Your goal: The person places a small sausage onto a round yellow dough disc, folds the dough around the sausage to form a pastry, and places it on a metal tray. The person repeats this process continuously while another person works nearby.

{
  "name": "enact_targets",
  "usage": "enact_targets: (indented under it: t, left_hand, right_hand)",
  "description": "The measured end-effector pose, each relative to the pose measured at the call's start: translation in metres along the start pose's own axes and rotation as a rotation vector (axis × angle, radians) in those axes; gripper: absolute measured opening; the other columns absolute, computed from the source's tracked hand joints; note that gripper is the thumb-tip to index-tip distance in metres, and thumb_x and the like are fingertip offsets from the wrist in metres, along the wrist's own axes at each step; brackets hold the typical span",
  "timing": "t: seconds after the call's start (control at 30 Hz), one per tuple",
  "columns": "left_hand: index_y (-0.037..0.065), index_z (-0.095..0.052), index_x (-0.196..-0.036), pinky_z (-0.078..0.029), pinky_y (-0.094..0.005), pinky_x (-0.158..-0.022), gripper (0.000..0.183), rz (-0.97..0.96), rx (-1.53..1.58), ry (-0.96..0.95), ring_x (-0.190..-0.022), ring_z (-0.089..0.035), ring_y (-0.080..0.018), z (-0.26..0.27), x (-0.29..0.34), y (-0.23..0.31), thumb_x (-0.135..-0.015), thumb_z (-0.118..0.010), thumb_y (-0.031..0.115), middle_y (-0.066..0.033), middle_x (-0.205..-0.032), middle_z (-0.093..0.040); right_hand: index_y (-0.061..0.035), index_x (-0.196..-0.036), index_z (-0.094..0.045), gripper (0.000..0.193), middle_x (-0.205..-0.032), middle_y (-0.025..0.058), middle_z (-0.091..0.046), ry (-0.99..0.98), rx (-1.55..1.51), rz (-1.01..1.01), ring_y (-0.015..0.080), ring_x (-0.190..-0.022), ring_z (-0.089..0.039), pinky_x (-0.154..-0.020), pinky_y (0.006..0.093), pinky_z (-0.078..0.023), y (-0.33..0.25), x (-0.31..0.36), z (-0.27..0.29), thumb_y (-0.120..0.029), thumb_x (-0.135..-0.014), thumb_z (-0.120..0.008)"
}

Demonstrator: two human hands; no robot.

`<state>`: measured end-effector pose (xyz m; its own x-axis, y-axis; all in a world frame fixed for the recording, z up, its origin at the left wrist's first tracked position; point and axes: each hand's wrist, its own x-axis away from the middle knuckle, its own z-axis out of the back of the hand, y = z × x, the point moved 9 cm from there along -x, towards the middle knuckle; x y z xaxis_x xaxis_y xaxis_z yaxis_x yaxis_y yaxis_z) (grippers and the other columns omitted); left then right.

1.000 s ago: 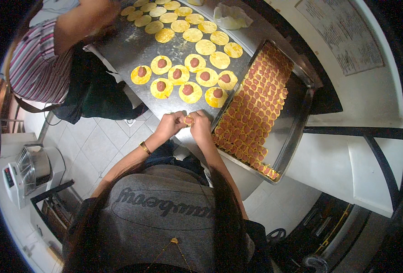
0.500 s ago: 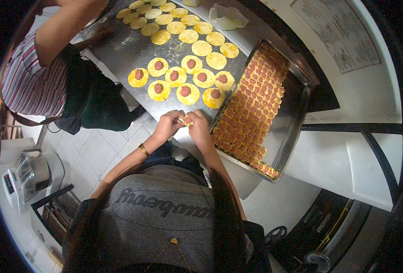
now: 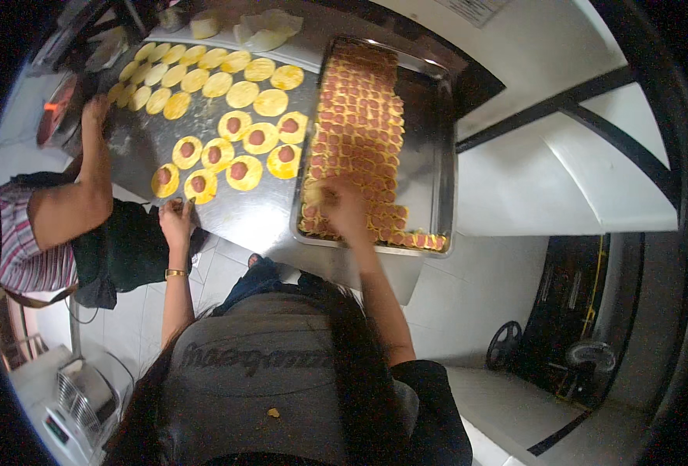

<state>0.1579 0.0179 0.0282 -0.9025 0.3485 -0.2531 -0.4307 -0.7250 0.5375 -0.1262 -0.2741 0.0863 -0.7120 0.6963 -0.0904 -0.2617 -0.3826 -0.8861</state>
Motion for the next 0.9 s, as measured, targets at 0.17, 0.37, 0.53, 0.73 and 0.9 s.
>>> enact_targets:
  t: [0.17,0.37,0.53,0.73,0.9]
  left_hand:
    - [0.0,-0.064,-0.086,-0.049,-0.0424,-0.074,0.023,0.128,-0.017,-0.087,-0.082,-0.063,-0.0339,-0.02,-0.004,0.004,-0.077,-0.07,0.02,-0.0172,-0.087,-0.064]
    - [0.0,-0.064,-0.084,-0.05,-0.0405,-0.07,0.022,0.155,0.032,-0.06,-0.075,-0.065,-0.0337,-0.023,-0.003,0.001,-0.079,-0.065,0.021,-0.0176,-0.082,-0.066]
    - [0.0,-0.061,-0.084,-0.049,-0.0308,-0.065,0.019,0.341,0.416,-0.104,-0.068,-0.062,-0.0182,-0.039,0.006,-0.025,-0.081,-0.064,0.018,-0.0093,-0.076,-0.065]
    - [0.0,-0.056,-0.099,-0.047,-0.0215,-0.061,0.018,0.509,0.935,-0.044,-0.067,-0.057,-0.0099,-0.063,0.018,-0.038,-0.083,-0.062,0.007,-0.0053,-0.084,-0.061]
    - [-0.001,-0.055,-0.105,-0.047,-0.0207,-0.061,0.022,0.566,0.916,-0.003,-0.068,-0.056,-0.0086,-0.058,0.02,-0.043,-0.085,-0.06,0.007,-0.0047,-0.088,-0.06]
  right_hand:
    - [-0.0086,-0.101,-0.069,0.034,-0.095,0.011,-0.068,0.266,0.175,-0.324,0.0212,-0.09,-0.066,-0.077,0.0299,-0.052,0.13,0.022,0.163,-0.001,-0.068,-0.071]
    - [-0.0093,-0.1,-0.07,0.035,-0.098,0.0141,-0.068,0.08,0.306,-0.301,0.0275,-0.089,-0.066,-0.079,0.0327,-0.051,0.183,0.011,0.167,-0.006,-0.065,-0.069]
    - [-0.013,-0.099,-0.071,0.028,-0.098,0.0169,-0.065,-0.064,0.409,-0.255,0.0335,-0.087,-0.063,-0.079,0.0379,-0.05,0.162,0.005,0.152,-0.016,-0.072,-0.067]
    - [-0.0134,-0.1,-0.071,0.029,-0.101,0.0155,-0.065,-0.211,0.461,-0.156,0.0319,-0.089,-0.063,-0.08,0.0385,-0.05,0.166,0.002,0.143,-0.01,-0.072,-0.064]
    - [-0.0101,-0.101,-0.071,0.034,-0.105,0.0151,-0.065,-0.185,0.27,-0.151,0.027,-0.085,-0.064,-0.076,0.0342,-0.052,0.168,0.004,0.146,0.0,-0.071,-0.056]
